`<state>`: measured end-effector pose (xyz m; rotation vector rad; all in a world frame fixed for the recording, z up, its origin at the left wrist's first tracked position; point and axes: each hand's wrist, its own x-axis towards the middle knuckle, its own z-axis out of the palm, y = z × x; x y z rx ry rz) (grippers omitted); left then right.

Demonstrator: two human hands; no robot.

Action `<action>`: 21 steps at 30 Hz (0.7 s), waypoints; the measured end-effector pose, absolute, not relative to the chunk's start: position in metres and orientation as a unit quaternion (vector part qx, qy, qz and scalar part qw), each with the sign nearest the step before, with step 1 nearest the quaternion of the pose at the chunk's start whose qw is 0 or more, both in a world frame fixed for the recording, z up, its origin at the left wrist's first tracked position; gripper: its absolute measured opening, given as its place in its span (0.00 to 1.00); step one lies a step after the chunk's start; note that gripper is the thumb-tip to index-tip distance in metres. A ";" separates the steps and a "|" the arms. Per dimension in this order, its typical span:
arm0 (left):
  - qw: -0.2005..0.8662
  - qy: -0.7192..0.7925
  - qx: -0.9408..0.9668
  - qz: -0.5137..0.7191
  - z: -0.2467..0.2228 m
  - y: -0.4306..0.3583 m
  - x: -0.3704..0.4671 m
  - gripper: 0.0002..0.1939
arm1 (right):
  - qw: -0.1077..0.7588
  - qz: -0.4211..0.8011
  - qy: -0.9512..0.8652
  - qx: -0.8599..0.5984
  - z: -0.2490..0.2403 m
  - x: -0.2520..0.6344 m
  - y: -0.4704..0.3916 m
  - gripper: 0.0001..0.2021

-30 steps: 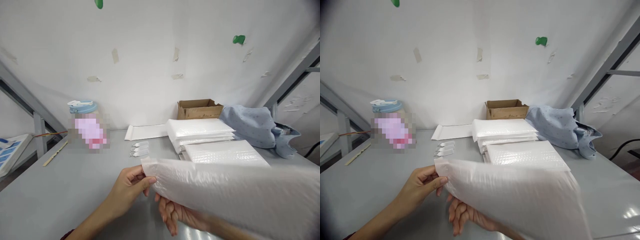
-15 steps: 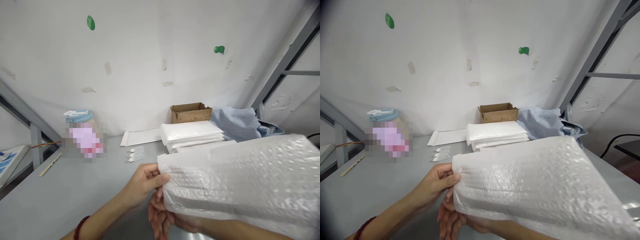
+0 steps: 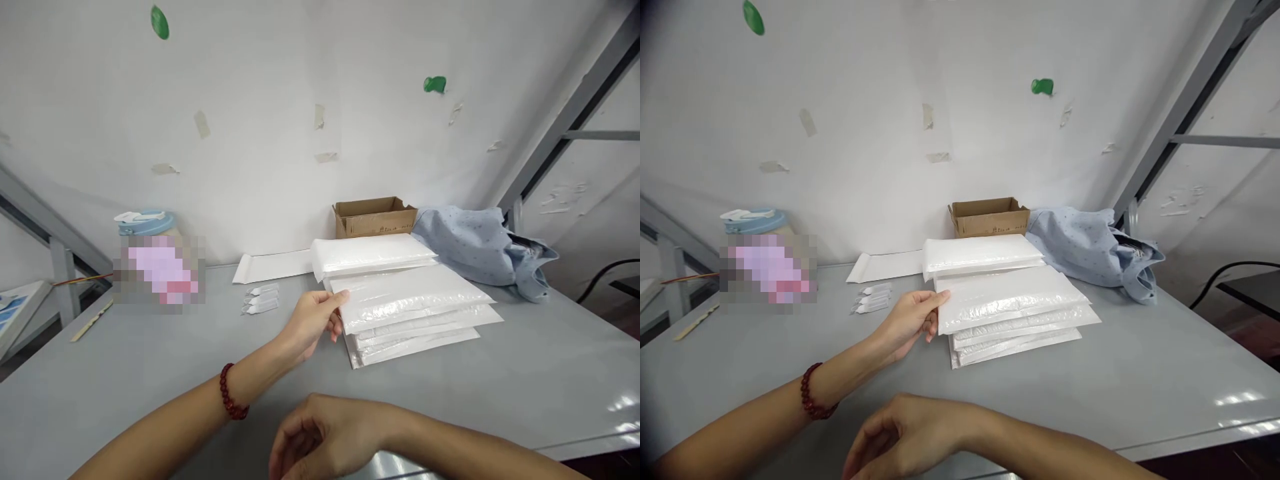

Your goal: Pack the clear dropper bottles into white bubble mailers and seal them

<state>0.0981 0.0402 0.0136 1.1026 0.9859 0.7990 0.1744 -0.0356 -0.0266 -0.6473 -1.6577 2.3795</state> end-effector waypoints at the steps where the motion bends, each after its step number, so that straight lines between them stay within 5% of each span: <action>1: 0.663 0.439 0.491 0.356 0.013 0.041 0.098 0.20 | 0.083 0.798 -0.557 -0.215 -0.026 0.175 -0.036 0.25; 8: 0.600 0.474 0.557 0.323 0.005 0.040 0.084 0.27 | 0.092 0.809 -0.541 -0.213 -0.020 0.177 -0.032 0.25; 17: 0.193 0.589 0.736 0.273 0.005 0.102 -0.018 0.07 | 0.144 0.831 -0.480 -0.241 -0.023 0.173 -0.026 0.21; 21: 0.120 0.561 0.804 0.159 0.004 0.138 -0.031 0.14 | 0.134 0.835 -0.479 -0.234 -0.022 0.174 -0.025 0.20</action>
